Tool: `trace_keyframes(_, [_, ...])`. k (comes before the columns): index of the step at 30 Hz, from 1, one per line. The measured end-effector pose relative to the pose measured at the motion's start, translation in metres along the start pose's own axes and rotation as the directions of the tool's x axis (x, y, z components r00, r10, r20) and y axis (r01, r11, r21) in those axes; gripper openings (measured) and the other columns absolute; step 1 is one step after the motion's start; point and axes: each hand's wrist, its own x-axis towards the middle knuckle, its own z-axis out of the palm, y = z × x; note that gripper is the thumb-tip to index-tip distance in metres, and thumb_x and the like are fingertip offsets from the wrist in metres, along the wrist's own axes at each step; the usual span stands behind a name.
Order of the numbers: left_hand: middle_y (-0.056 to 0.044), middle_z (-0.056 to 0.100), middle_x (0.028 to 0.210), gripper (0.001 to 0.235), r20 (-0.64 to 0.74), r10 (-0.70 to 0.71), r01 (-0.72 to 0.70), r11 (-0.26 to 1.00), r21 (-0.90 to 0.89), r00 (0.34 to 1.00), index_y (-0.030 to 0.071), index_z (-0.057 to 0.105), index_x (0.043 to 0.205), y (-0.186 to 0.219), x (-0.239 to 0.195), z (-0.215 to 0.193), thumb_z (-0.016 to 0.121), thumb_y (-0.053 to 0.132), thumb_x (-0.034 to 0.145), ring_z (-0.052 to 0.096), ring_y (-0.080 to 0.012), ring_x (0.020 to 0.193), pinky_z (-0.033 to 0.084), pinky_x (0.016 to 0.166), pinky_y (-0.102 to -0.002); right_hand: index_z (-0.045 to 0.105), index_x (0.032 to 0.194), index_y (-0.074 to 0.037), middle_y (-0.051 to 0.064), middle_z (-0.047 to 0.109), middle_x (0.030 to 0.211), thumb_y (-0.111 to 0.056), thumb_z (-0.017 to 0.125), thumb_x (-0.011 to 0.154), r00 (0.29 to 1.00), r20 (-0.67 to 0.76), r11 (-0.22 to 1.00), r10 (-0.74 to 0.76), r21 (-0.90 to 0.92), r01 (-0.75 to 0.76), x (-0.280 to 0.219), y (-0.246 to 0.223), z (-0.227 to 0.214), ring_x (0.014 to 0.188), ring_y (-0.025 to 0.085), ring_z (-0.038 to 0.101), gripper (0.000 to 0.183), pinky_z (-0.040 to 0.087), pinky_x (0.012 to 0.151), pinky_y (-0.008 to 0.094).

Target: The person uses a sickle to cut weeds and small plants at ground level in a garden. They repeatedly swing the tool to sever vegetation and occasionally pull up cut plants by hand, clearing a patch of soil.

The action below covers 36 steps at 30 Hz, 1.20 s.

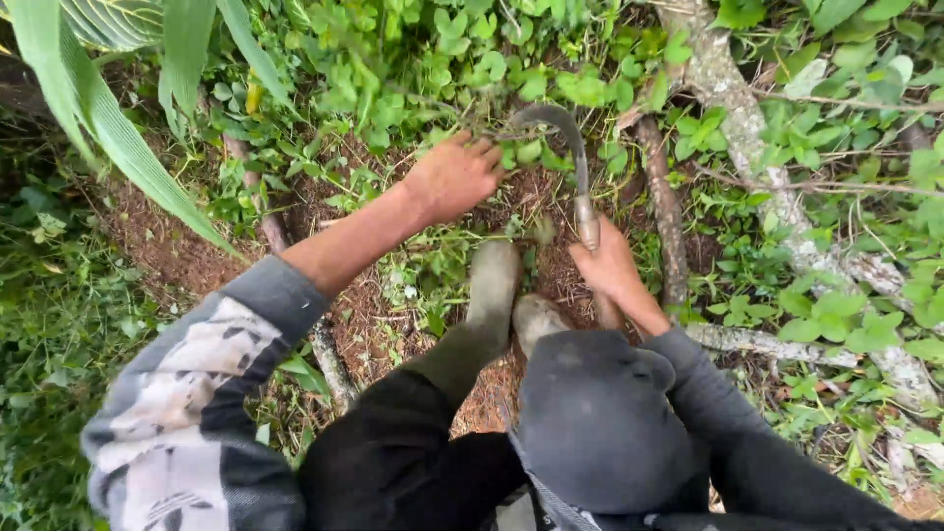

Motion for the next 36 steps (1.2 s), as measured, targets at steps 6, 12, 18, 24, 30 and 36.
trace_keyframes(6, [-0.017, 0.025, 0.165, 0.074, -0.078, -0.348, 0.348, 0.937, -0.01, 0.934, 0.013, 0.025, 0.159, -0.005, 0.112, 0.044, 0.043, 0.052, 0.098, 0.022, -0.0318, 0.152, 0.017, 0.119, -0.068, 0.052, 0.123, -0.005, 0.011, 0.056, 0.1, -0.011, 0.063, 0.094, 0.963, 0.029, 0.95, 0.267, 0.16, -0.268, 0.01, -0.046, -0.034, 0.075, 0.021, 0.059, 0.032, 0.057, 0.063, 0.039])
trace_keyframes(12, [-0.004, 0.075, 0.083, 0.017, -0.219, -0.503, 0.47, 0.863, -0.186, 0.836, 0.017, 0.072, 0.079, -0.003, 0.169, 0.09, 0.068, 0.019, 0.095, 0.068, -0.0245, 0.115, 0.003, 0.115, -0.08, 0.048, 0.122, 0.002, 0.014, 0.054, 0.097, 0.0, 0.061, 0.096, 0.953, -0.23, 0.955, 0.198, 0.262, -0.135, 0.012, -0.041, -0.082, 0.057, 0.019, 0.055, 0.029, 0.053, 0.045, 0.034])
trace_keyframes(18, [0.009, 0.058, 0.06, 0.045, -0.622, -0.382, 0.005, 0.855, -0.519, 0.683, 0.023, 0.059, 0.082, -0.017, 0.127, 0.116, 0.033, 0.046, 0.112, 0.057, -0.0138, 0.056, 0.041, 0.09, -0.043, 0.046, 0.121, 0.013, 0.02, 0.055, 0.079, 0.009, 0.058, 0.092, 0.953, -0.301, 0.978, -0.032, 0.188, 0.093, 0.028, 0.013, -0.054, 0.049, 0.024, 0.056, 0.031, 0.049, 0.044, 0.037])
trace_keyframes(24, [0.012, 0.047, 0.052, 0.047, -0.633, -0.505, -0.006, 0.779, -0.627, 0.587, 0.023, 0.052, 0.071, -0.016, 0.093, 0.182, 0.045, 0.049, 0.11, 0.049, -0.0113, 0.043, 0.047, 0.059, -0.026, 0.054, 0.116, 0.012, 0.024, 0.061, 0.086, 0.007, 0.062, 0.086, 0.969, 0.021, 0.955, 0.244, 0.167, -0.245, -0.021, 0.002, -0.032, 0.052, 0.024, 0.064, 0.031, 0.056, 0.042, 0.036])
trace_keyframes(30, [0.013, 0.042, 0.053, 0.041, -0.619, -0.656, 0.107, 0.719, -0.687, 0.431, 0.025, 0.05, 0.075, -0.012, 0.093, 0.173, 0.043, 0.043, 0.111, 0.038, -0.0079, 0.039, 0.036, 0.043, -0.021, 0.05, 0.11, 0.008, 0.016, 0.056, 0.08, 0.013, 0.056, 0.088, 0.949, -0.317, 0.954, 0.0, 0.283, 0.094, 0.018, -0.022, -0.03, 0.048, 0.022, 0.059, 0.023, 0.051, 0.038, 0.035])
trace_keyframes(36, [0.005, 0.047, 0.051, 0.037, -0.154, -0.939, 0.142, 0.206, -0.968, 0.309, 0.018, 0.058, 0.078, 0.023, 0.087, 0.25, 0.048, 0.032, 0.11, 0.042, -0.0116, 0.045, 0.038, 0.049, -0.027, 0.058, 0.096, 0.013, 0.024, 0.06, 0.065, 0.0, 0.072, 0.081, 0.997, -0.072, 0.97, 0.01, 0.243, 0.008, -0.001, 0.005, -0.013, 0.037, 0.029, 0.059, 0.025, 0.044, 0.029, 0.04])
